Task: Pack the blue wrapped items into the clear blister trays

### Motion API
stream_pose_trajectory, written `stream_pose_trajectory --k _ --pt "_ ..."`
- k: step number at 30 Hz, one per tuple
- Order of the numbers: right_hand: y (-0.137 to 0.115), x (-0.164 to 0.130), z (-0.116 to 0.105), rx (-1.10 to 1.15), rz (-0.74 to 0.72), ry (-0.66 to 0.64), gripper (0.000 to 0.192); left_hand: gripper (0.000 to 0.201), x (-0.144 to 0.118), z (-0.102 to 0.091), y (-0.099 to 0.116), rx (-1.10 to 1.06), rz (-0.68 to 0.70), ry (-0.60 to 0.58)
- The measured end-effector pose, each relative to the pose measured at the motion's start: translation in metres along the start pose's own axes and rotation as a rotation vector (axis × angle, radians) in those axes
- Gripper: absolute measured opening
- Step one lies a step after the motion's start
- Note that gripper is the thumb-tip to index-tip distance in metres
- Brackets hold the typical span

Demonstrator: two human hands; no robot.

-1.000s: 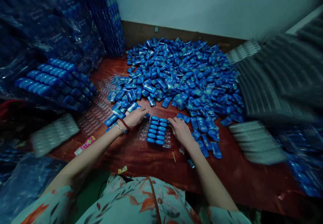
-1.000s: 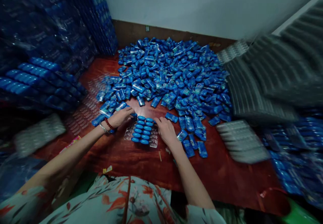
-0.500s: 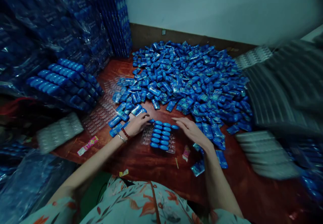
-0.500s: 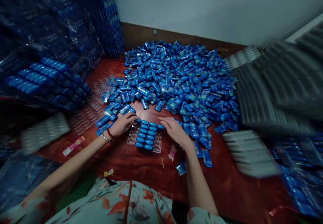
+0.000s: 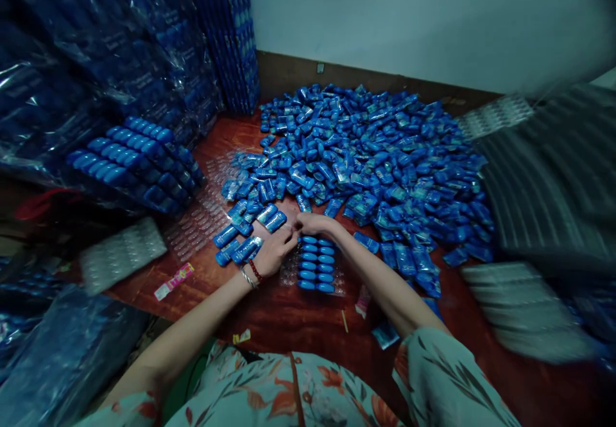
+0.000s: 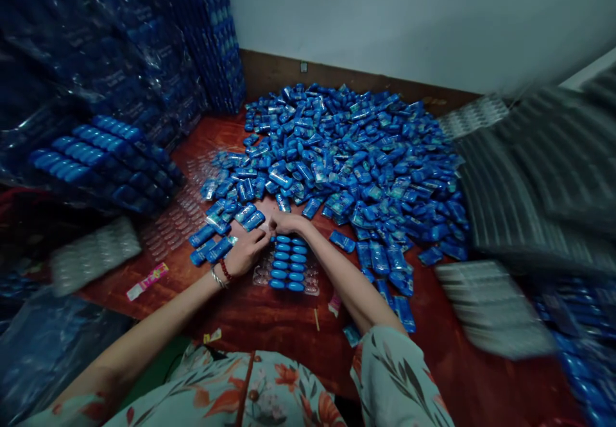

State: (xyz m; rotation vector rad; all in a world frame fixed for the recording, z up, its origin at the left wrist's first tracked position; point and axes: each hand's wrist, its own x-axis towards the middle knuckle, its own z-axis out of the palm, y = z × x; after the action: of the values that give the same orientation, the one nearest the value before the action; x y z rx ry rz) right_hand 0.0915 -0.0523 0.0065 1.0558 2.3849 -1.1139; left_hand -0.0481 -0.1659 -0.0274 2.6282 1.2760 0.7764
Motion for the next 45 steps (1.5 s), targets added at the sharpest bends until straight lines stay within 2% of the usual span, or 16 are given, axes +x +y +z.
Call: stream_pose_trajectory --k 4,7,10,12,14,16,19,22,26,28,30,33,38,42,45 --pt "0.004 -0.007 0.0 0.048 -0.04 0.04 0.01 0.034 0.001 0.002 0.001 -0.018 0.024 -0.029" --pt "0.01 -0.029 -0.005 0.084 -0.041 0.143 0.015 0.03 0.001 -0.005 -0.005 -0.046 0.026 -0.038" --pt "0.03 -0.072 0.002 0.128 0.031 0.439 0.031 0.033 0.002 -0.017 -0.019 -0.112 -0.125 0.058" --pt "0.052 -0.106 0.016 0.181 0.169 0.746 0.031 0.031 0.006 -0.023 -0.031 -0.145 -0.273 0.107" --pt "0.076 -0.136 0.036 0.178 0.332 0.868 0.026 0.025 0.013 -0.025 -0.043 -0.102 -0.368 0.051" --pt "0.094 -0.155 0.057 0.128 0.414 0.853 0.024 0.022 0.023 -0.022 -0.053 -0.007 -0.404 -0.085" --pt "0.104 -0.163 0.079 0.002 0.448 0.817 0.035 0.035 0.036 -0.013 -0.061 0.055 -0.42 -0.225" --pt "0.096 -0.158 0.087 -0.155 0.509 0.794 0.042 0.039 0.035 -0.008 -0.058 0.03 -0.395 -0.249" --pt "0.074 -0.158 0.094 -0.349 0.549 0.698 0.037 0.037 0.014 -0.007 -0.044 -0.012 -0.357 -0.267" --pt "0.063 -0.16 0.102 -0.395 0.542 0.697 0.035 0.035 0.002 -0.009 -0.035 -0.041 -0.355 -0.278" --pt "0.056 -0.163 0.112 -0.379 0.535 0.725 0.033 0.03 -0.008 -0.012 -0.028 -0.103 -0.398 -0.232" --pt "0.051 -0.168 0.128 -0.276 0.525 0.784 0.029 0.025 -0.018 -0.02 -0.02 -0.262 -0.519 -0.056" --pt "0.05 -0.182 0.143 0.019 0.462 0.9 0.028 0.041 -0.034 -0.033 -0.006 -0.54 -0.633 0.117" --pt "0.043 -0.197 0.142 0.226 0.459 0.987 0.034 0.027 -0.042 -0.021 0.009 -0.651 -0.668 0.242" --pt "0.035 -0.201 0.137 0.305 0.461 1.02 0.036 0.019 -0.04 -0.005 0.015 -0.578 -0.615 0.296"
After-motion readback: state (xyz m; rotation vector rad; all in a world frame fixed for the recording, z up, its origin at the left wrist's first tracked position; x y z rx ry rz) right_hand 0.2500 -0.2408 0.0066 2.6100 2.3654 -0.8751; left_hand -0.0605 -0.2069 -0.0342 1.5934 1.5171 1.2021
